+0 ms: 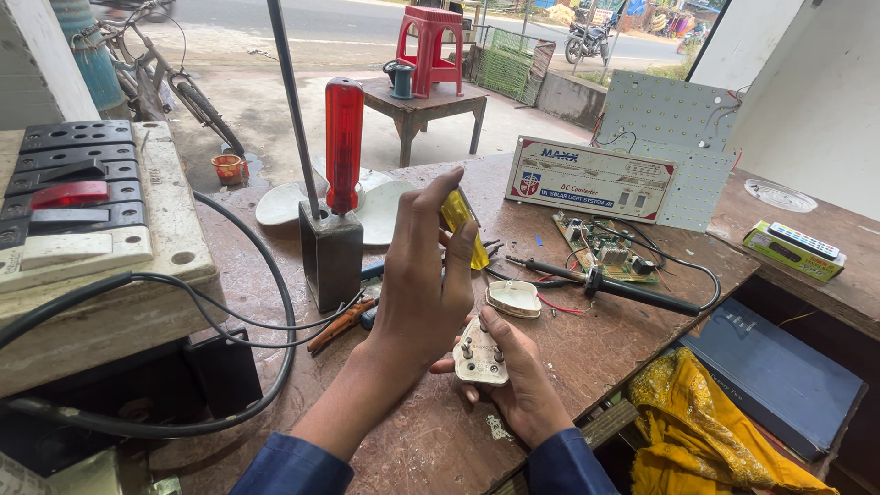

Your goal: The person disassembles a white electrical plug at a workbench, opening its cover and unscrewing its pin terminals with a screwdriver. They handle the small metal and plastic components, reposition the plug body, and continue working on the terminal screws by hand and with the screwdriver.

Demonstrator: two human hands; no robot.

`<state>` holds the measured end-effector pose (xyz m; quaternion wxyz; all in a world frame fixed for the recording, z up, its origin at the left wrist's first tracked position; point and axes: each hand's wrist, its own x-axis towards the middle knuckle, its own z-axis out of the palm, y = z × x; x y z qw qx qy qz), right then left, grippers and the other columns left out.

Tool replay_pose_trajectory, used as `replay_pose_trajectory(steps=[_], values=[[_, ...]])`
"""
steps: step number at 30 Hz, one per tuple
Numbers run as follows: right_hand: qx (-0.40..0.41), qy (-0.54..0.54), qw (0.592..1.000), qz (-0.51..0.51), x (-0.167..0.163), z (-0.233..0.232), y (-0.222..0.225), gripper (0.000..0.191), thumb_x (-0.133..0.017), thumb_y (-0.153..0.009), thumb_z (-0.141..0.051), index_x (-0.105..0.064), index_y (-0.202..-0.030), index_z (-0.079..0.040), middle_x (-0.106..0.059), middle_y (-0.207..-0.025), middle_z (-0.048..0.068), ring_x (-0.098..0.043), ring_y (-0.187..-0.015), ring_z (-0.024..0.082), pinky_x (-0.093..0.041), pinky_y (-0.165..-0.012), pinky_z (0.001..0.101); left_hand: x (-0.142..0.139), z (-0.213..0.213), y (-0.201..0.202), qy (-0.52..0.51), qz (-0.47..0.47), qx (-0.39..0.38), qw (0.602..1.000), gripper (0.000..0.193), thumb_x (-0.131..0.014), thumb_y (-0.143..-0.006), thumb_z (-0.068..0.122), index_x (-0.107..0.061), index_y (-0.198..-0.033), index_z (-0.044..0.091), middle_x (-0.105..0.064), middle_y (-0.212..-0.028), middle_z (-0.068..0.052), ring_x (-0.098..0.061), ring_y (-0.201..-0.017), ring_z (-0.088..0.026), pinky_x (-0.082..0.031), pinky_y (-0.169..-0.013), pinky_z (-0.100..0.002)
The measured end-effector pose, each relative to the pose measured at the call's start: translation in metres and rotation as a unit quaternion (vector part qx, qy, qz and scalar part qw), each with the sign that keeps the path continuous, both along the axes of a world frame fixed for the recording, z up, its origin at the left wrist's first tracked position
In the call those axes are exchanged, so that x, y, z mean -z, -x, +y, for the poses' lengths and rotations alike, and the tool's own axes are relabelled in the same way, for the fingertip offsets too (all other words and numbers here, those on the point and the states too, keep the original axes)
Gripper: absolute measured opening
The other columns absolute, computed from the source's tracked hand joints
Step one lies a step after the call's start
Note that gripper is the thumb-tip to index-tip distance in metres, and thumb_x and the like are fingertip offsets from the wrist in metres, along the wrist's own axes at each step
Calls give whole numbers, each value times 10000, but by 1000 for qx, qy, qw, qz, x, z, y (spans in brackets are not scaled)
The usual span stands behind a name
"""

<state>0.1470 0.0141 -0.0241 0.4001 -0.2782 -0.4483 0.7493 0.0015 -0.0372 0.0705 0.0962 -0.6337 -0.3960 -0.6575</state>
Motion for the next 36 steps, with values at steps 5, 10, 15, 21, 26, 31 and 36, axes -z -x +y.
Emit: replay_pose_trajectory(steps=[5, 10, 15, 21, 26, 31, 36], values=[[21, 8, 1000, 20, 4, 5, -1, 616, -614, -905, -517, -529, -1214, 10, -655, -929, 140, -788, -767, 297, -522, -363, 280, 0, 3, 0, -30, -7, 22, 999, 399, -532, -1114, 102, -417, -1493, 53, -578, -1257, -169, -645, -1066, -247, -577, -876, -374], [26, 9, 999, 33, 6, 4, -2, 598, -618, -919, -495, -519, -1226, 9, -667, -944, 137, -779, -773, 276, -518, -386, 279, 3, 5, 0, 2, -15, 44, 999, 402, -531, -1106, 99, -415, -1490, 64, -583, -1261, -158, -648, -1066, -226, -593, -860, -348], [50, 17, 998, 36, 5, 3, -3, 583, -616, -928, -470, -521, -1261, 0, -652, -956, 139, -769, -772, 259, -516, -398, 306, 6, 9, -4, -16, 1, 46, 999, 443, -527, -1080, 0, -408, -1500, 76, -588, -1234, -153, -641, -1084, -230, -571, -924, -395], [16, 11, 999, 33, 7, 4, -6, 555, -582, -957, -516, -549, -1144, 5, -688, -813, 217, -730, -611, 246, -491, -371, 276, 5, 10, -3, 55, -32, 135, 989, 557, -485, -1007, -100, -367, -1515, 93, -615, -1175, -138, -673, -1103, -206, -622, -892, -331], [27, 4, 999, 43, 9, 4, -5, 538, -585, -965, -505, -533, -1108, 11, -659, -801, 154, -732, -608, 244, -470, -349, 272, 6, 8, -3, 62, -34, 168, 983, 659, -405, -933, -197, -367, -1520, 100, -609, -1213, -145, -677, -1143, -218, -592, -969, -334], [33, 29, 998, 43, 8, 4, -5, 570, -568, -929, -496, -546, -1197, 6, -684, -870, 158, -737, -607, 246, -465, -339, 261, 8, 11, 0, 84, -34, 159, 983, 742, -344, -869, -244, -356, -1522, 108, -594, -1230, -158, -680, -1146, -227, -573, -996, -337], [22, 45, 998, 35, 5, 4, -6, 645, -545, -950, -532, -540, -1257, 34, -717, -900, 218, -729, -583, 237, -439, -313, 223, 9, 11, 3, 87, -18, 145, 985, 757, -322, -851, -255, -372, -1512, 110, -608, -1243, -157, -684, -1163, -234, -567, -999, -341]])
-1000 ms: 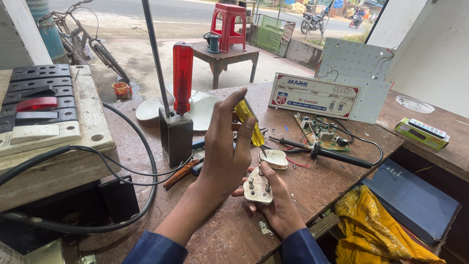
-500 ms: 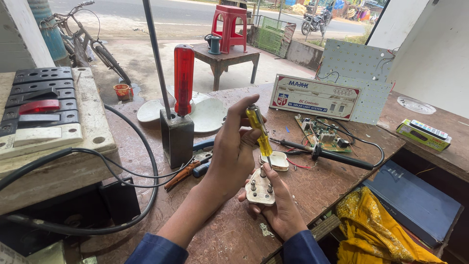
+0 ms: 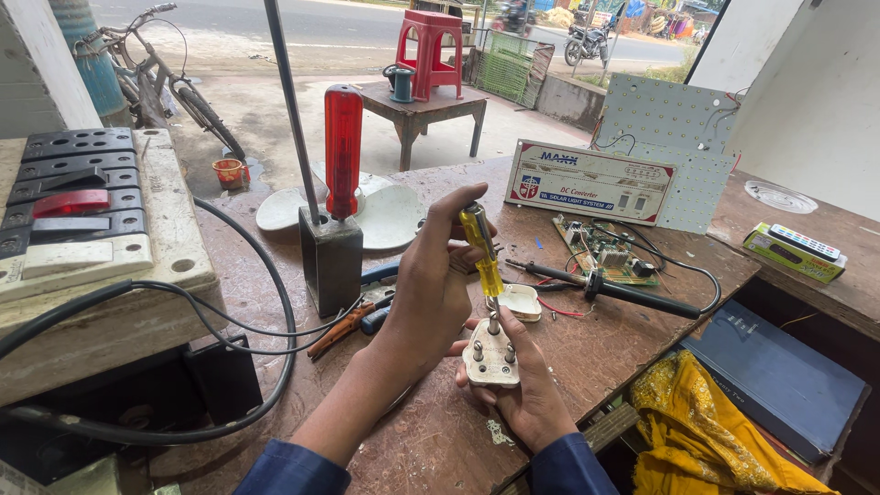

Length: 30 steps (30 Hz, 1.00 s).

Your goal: The person disassembles a white electrical plug at a workbench, opening its cover and unscrewing its pin terminals with a screwdriver. They handle the small metal and plastic components, reposition the plug body, and continue working on the terminal screws by hand and with the screwdriver.

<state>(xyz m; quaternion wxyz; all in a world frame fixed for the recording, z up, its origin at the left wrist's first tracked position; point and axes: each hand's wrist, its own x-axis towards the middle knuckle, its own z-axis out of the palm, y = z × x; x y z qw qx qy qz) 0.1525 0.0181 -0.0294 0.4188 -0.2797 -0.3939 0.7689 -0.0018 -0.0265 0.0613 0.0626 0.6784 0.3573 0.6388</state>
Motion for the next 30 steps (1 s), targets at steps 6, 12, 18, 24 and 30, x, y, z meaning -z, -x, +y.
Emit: replay_pose_trajectory(steps=[6, 12, 18, 24, 30], values=[[-6, -29, 1000, -4, 0, -1, 0, 654, -471, -983, -519, -496, -1305, 50, -744, -858, 278, -705, -538, 232, -403, -286, 225, -2, -2, 3, -11, 16, -33, 999, 743, -317, -864, -259, -362, -1504, 115, -619, -1207, -139, -680, -1173, -221, -555, -1013, -335], [-22, -11, 1000, -10, -2, 0, -5, 666, -444, -986, -504, -535, -1308, 72, -721, -806, 265, -660, -474, 216, -339, -263, 226, -5, -5, 3, -6, 6, 6, 1000, 756, -307, -849, -269, -367, -1498, 114, -623, -1219, -133, -703, -1151, -212, -561, -999, -323], [-38, -18, 999, -4, 0, 0, -7, 664, -404, -996, -494, -559, -1284, 85, -715, -787, 251, -615, -439, 194, -336, -284, 226, -6, -9, 3, 5, -23, 36, 999, 706, -352, -894, -253, -409, -1484, 130, -655, -1216, -106, -711, -1153, -184, -616, -989, -309], [-31, -9, 999, -21, 1, 1, -7, 669, -372, -986, -512, -589, -1244, 67, -709, -757, 233, -602, -417, 201, -328, -280, 236, -9, -10, 1, -15, -20, 61, 998, 570, -432, -984, -192, -463, -1453, 130, -679, -1181, -90, -716, -1161, -181, -614, -992, -320], [-38, -32, 999, -5, -2, 4, -9, 663, -365, -1001, -496, -606, -1219, 82, -707, -738, 220, -605, -418, 201, -334, -288, 232, -11, -7, 0, -12, -17, 76, 997, 546, -467, -986, -176, -499, -1423, 150, -702, -1160, -79, -735, -1116, -175, -617, -986, -321]])
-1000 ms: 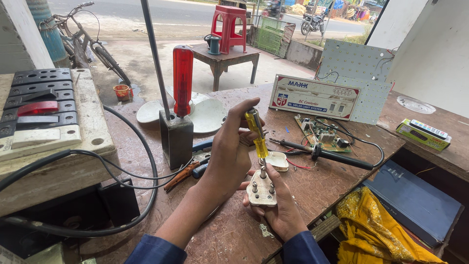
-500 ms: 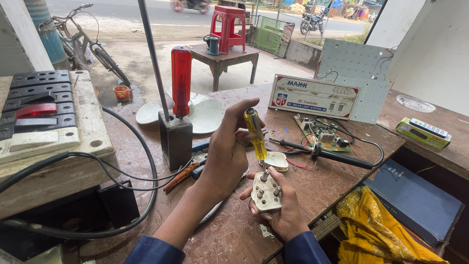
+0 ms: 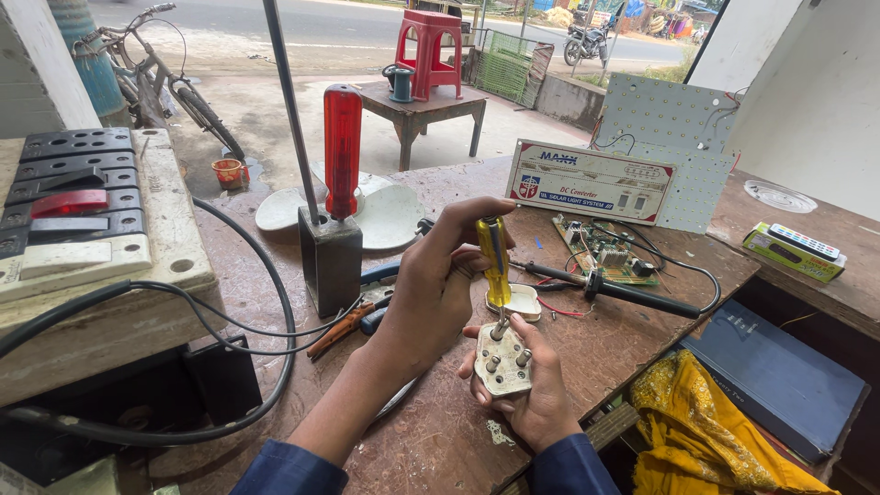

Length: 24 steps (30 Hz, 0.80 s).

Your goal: The person disassembles a white electrical plug at a workbench, opening its cover and unscrewing its pin terminals with a screwdriver. They handle the small metal and plastic components, reposition the plug body, and continue working on the terminal screws by hand and with the screwdriver.

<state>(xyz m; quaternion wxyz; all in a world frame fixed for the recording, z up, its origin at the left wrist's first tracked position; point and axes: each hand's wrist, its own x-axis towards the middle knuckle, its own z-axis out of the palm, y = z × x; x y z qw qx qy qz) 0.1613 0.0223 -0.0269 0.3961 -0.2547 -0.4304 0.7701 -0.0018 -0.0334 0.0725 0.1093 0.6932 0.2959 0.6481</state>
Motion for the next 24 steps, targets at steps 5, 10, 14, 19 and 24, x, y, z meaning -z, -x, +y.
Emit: replay_pose_trajectory(steps=[5, 10, 14, 19, 24], values=[[19, -6, 1000, -13, -2, -4, 2, 653, -352, -1006, -480, -609, -1217, 83, -701, -725, 220, -608, -413, 207, -353, -287, 234, 1, 0, 0, 3, -4, 2, 1000, 563, -467, -965, -185, -511, -1414, 152, -703, -1166, -74, -737, -1118, -170, -622, -988, -316], [25, -5, 1000, -17, -3, -5, 4, 650, -341, -1009, -473, -610, -1207, 84, -696, -706, 221, -603, -402, 211, -377, -292, 243, 1, 0, 1, 5, 9, 8, 1000, 602, -449, -932, -215, -513, -1404, 153, -702, -1177, -74, -734, -1140, -170, -622, -1002, -312], [21, -4, 1000, -10, -3, -5, 5, 655, -345, -1009, -479, -606, -1212, 87, -695, -707, 209, -601, -405, 212, -388, -301, 243, 1, 0, 4, 9, -2, 24, 1000, 634, -432, -913, -241, -515, -1404, 151, -701, -1174, -82, -734, -1132, -173, -615, -1006, -317], [25, 11, 999, -16, -2, -5, 4, 653, -345, -998, -487, -609, -1221, 67, -695, -716, 201, -599, -411, 215, -402, -313, 253, 1, 1, 3, 21, 6, 39, 999, 716, -396, -836, -266, -528, -1403, 151, -708, -1157, -88, -735, -1122, -173, -621, -993, -320], [-8, -3, 1000, -6, -2, -3, 3, 644, -356, -1004, -511, -600, -1204, 50, -705, -724, 203, -603, -418, 205, -371, -295, 229, -4, -2, 4, 22, 15, 41, 999, 767, -363, -784, -264, -538, -1409, 144, -699, -1140, -103, -726, -1087, -193, -611, -991, -337]])
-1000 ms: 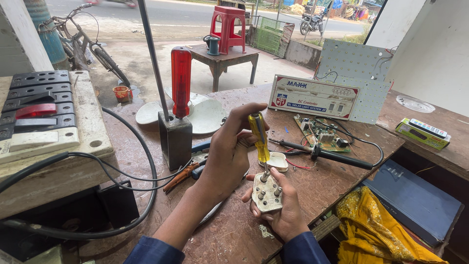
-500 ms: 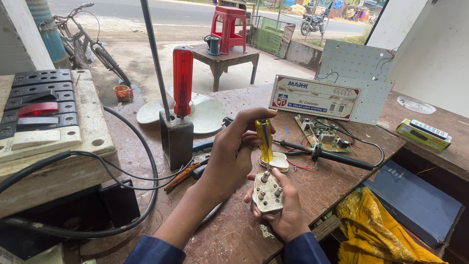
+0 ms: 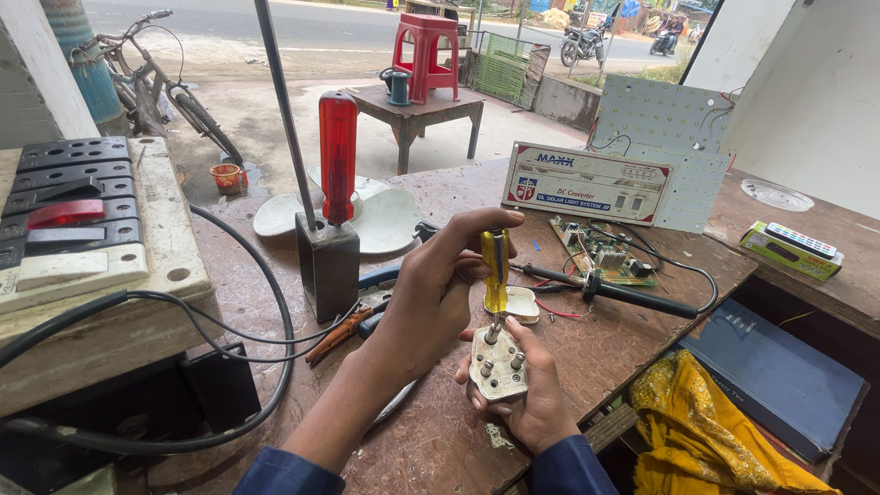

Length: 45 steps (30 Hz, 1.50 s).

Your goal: The person disassembles a white electrical plug at a workbench, opening its cover and unscrewing its pin terminals with a screwdriver. They handle the small metal and plastic components, reposition the plug body, and continue working on the terminal screws by hand and with the screwdriver.

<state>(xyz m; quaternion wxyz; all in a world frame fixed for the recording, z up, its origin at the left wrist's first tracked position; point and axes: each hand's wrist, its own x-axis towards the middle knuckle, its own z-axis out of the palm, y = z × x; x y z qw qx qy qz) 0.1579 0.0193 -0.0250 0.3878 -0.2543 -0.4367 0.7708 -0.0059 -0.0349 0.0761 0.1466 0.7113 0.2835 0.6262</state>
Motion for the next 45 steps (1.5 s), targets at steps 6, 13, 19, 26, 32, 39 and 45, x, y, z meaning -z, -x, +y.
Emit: replay_pose_trajectory(steps=[6, 13, 19, 26, 32, 39, 45], values=[[18, 21, 1000, -9, 2, 1, 0, 614, -362, -1007, -496, -600, -1197, 37, -694, -727, 198, -605, -425, 219, -388, -307, 245, -8, -4, -3, -32, 33, -57, 997, 510, -600, -961, -97, -528, -1408, 137, -618, -1218, -107, -689, -1058, -200, -623, -970, -332], [15, 10, 1000, 5, 5, 3, 0, 500, -352, -1027, -477, -571, -1020, -27, -686, -712, 208, -605, -416, 226, -347, -269, 226, -8, -4, -11, -41, 21, -86, 995, 488, -630, -939, -90, -545, -1368, 126, -634, -1188, -98, -710, -1057, -200, -608, -931, -311], [23, 9, 1000, 19, 4, 2, 0, 435, -367, -1024, -450, -560, -1034, -60, -672, -694, 193, -585, -402, 212, -360, -277, 233, -6, -2, -18, -41, 12, -115, 992, 481, -524, -931, -143, -500, -1351, 90, -637, -1153, -108, -690, -1019, -204, -602, -892, -334], [38, 30, 998, 38, 0, -1, 1, 431, -368, -1031, -408, -587, -1083, -41, -675, -732, 91, -587, -420, 193, -410, -300, 263, 4, -5, -31, -42, -73, -135, 987, 272, -455, -1077, 9, -469, -1347, 40, -577, -1048, -107, -603, -948, -179, -517, -859, -336], [2, 4, 1000, 4, 2, -2, 1, 487, -390, -1030, -454, -607, -1045, -19, -671, -689, 108, -627, -424, 208, -420, -292, 269, 13, -1, -46, -4, -221, -85, 971, 151, -466, -1125, 131, -418, -1244, 52, -546, -898, -37, -521, -814, -86, -455, -710, -273], [-16, -36, 998, -50, -3, -8, 4, 506, -402, -1031, -457, -606, -982, 3, -666, -649, 152, -612, -401, 216, -459, -313, 289, 10, 4, -35, 40, -309, -42, 949, 238, -494, -1085, 312, -465, -988, 96, -483, -625, 46, -421, -504, -27, -325, -423, -216], [-30, -41, 997, -53, -1, -9, 6, 536, -376, -1046, -456, -596, -967, 26, -666, -657, 187, -601, -421, 225, -499, -346, 332, 7, 4, -24, 103, -401, 40, 909, 381, -532, -1069, 378, -451, -813, 107, -403, -559, 80, -332, -455, -13, -256, -385, -224]])
